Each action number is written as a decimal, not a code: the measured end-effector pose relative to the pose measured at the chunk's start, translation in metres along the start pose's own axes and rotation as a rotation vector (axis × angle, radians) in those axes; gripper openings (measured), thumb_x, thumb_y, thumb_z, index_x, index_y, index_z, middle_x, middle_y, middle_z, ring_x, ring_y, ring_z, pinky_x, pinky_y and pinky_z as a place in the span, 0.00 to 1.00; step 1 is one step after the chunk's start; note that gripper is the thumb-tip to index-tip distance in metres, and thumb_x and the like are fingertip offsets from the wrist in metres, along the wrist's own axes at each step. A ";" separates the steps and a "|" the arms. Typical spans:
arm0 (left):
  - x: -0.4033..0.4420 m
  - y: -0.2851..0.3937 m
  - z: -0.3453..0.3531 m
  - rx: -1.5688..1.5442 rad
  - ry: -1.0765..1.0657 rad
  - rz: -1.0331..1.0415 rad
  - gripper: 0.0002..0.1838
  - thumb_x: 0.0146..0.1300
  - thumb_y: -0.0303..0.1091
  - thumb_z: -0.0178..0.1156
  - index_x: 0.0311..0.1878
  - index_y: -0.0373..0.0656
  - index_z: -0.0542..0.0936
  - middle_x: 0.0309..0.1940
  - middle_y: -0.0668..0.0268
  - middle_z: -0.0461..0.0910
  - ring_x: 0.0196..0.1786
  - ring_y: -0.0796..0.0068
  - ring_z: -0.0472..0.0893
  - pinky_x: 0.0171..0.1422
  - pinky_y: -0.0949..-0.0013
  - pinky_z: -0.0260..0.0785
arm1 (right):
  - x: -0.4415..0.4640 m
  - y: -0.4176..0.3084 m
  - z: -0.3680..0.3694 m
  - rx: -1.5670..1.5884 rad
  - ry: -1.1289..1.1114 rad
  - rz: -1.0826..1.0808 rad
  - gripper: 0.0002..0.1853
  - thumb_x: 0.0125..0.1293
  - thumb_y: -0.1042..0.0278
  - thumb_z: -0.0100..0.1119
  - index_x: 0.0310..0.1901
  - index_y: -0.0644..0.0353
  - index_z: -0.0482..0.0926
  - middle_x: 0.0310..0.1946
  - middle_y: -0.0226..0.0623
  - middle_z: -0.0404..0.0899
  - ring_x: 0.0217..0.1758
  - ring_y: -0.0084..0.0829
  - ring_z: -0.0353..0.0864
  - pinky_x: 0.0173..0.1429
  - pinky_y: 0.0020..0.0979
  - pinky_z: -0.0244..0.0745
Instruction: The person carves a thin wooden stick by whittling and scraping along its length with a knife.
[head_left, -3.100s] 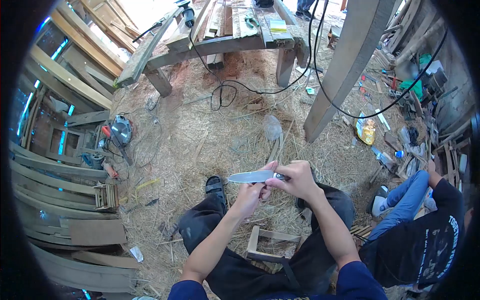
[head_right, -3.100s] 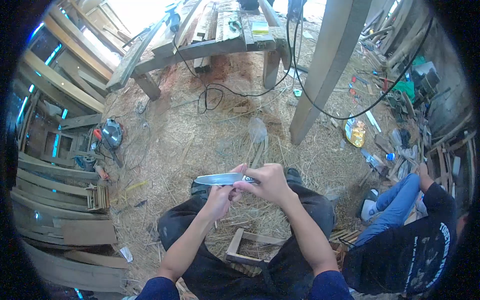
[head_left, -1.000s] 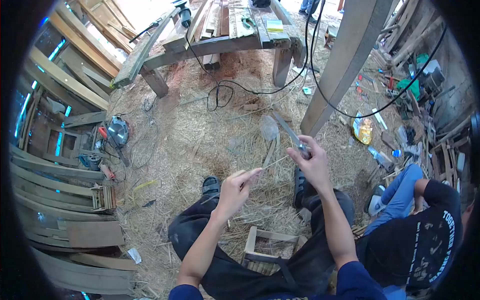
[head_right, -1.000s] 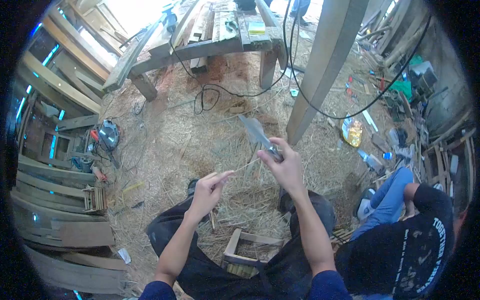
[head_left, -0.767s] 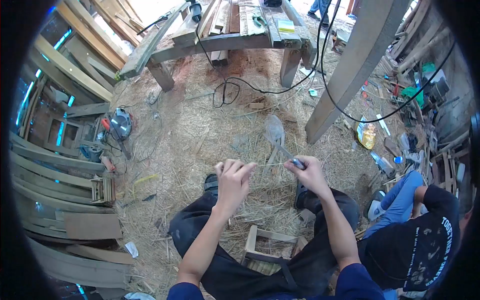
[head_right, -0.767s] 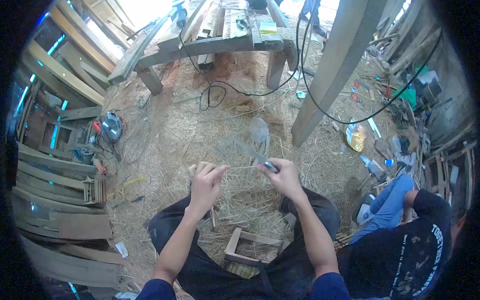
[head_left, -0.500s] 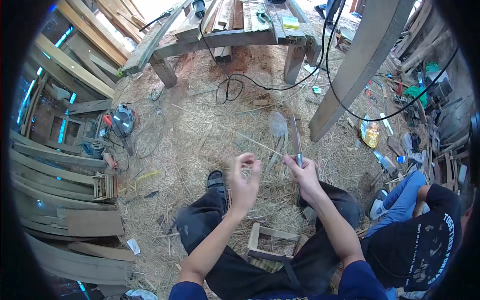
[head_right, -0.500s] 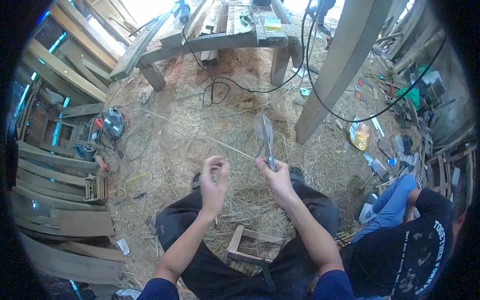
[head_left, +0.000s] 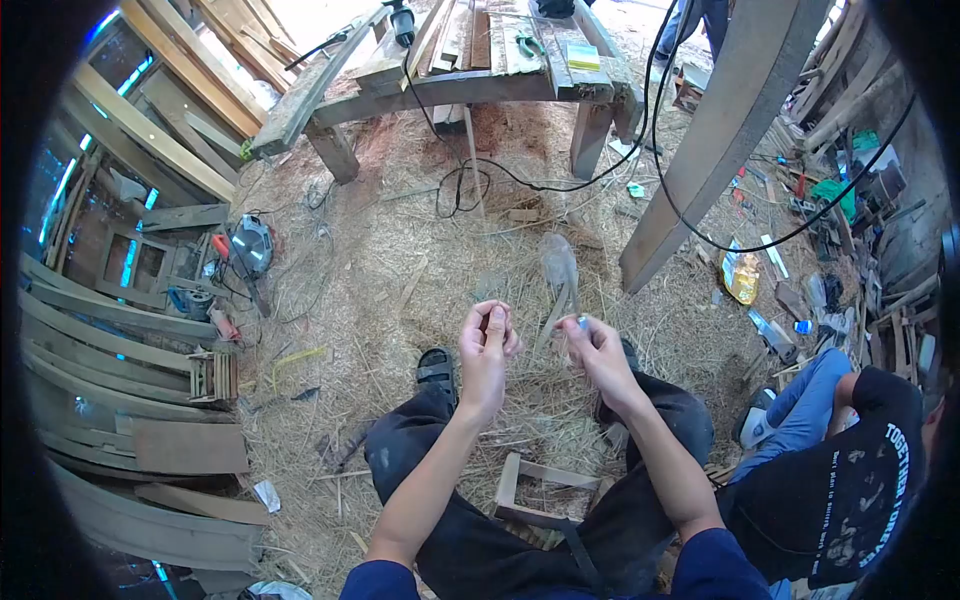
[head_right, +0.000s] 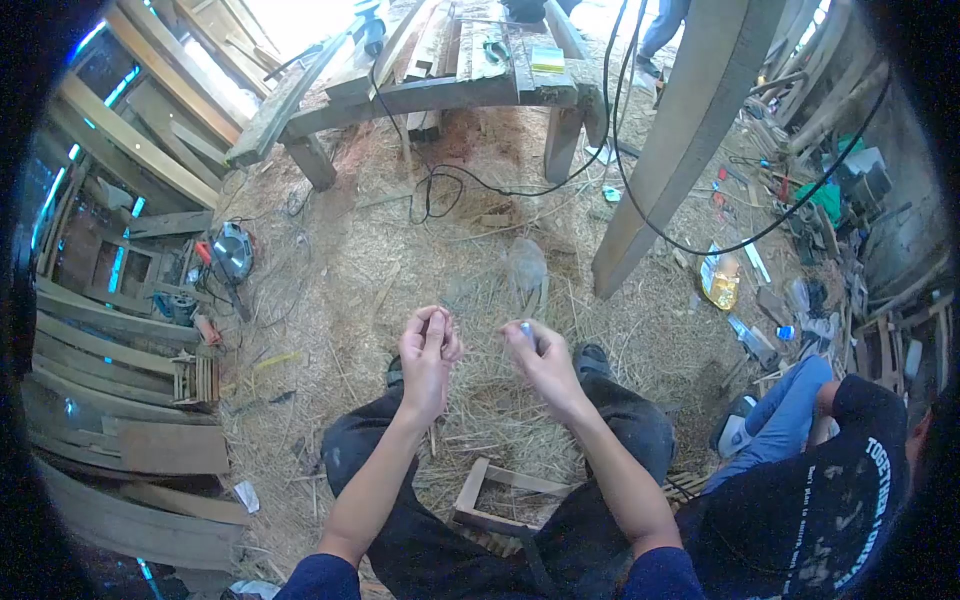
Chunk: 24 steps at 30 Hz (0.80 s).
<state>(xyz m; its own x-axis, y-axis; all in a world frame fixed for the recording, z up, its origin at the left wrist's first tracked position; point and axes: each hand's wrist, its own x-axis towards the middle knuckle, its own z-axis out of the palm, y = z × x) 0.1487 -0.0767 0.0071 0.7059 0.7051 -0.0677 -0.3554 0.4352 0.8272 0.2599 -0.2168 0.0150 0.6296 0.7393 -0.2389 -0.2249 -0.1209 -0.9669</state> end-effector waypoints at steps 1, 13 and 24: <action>-0.001 0.001 0.000 0.018 -0.001 -0.035 0.08 0.79 0.33 0.53 0.52 0.39 0.75 0.30 0.75 0.69 0.27 0.86 0.64 0.32 0.76 0.60 | 0.003 0.005 -0.001 -0.071 0.052 -0.098 0.17 0.78 0.54 0.55 0.50 0.61 0.82 0.26 0.18 0.68 0.28 0.12 0.63 0.31 0.21 0.59; -0.016 -0.004 0.009 0.209 -0.033 -0.199 0.20 0.77 0.28 0.53 0.69 0.38 0.73 0.31 0.77 0.72 0.24 0.92 0.60 0.26 0.81 0.51 | 0.003 -0.017 0.016 -0.778 0.043 -0.597 0.21 0.66 0.50 0.65 0.44 0.63 0.82 0.31 0.43 0.80 0.35 0.44 0.78 0.41 0.40 0.69; -0.027 0.005 -0.005 0.032 -0.191 -0.344 0.15 0.76 0.29 0.55 0.62 0.39 0.78 0.30 0.76 0.70 0.24 0.90 0.61 0.26 0.80 0.52 | 0.005 -0.016 -0.017 -0.925 0.067 -0.799 0.22 0.55 0.47 0.73 0.38 0.60 0.84 0.30 0.36 0.83 0.33 0.38 0.78 0.42 0.37 0.67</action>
<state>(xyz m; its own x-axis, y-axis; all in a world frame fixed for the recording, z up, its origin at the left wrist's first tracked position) 0.1249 -0.0908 0.0108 0.8827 0.4032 -0.2415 -0.0614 0.6083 0.7913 0.2794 -0.2225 0.0276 0.3921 0.7887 0.4736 0.8382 -0.0943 -0.5371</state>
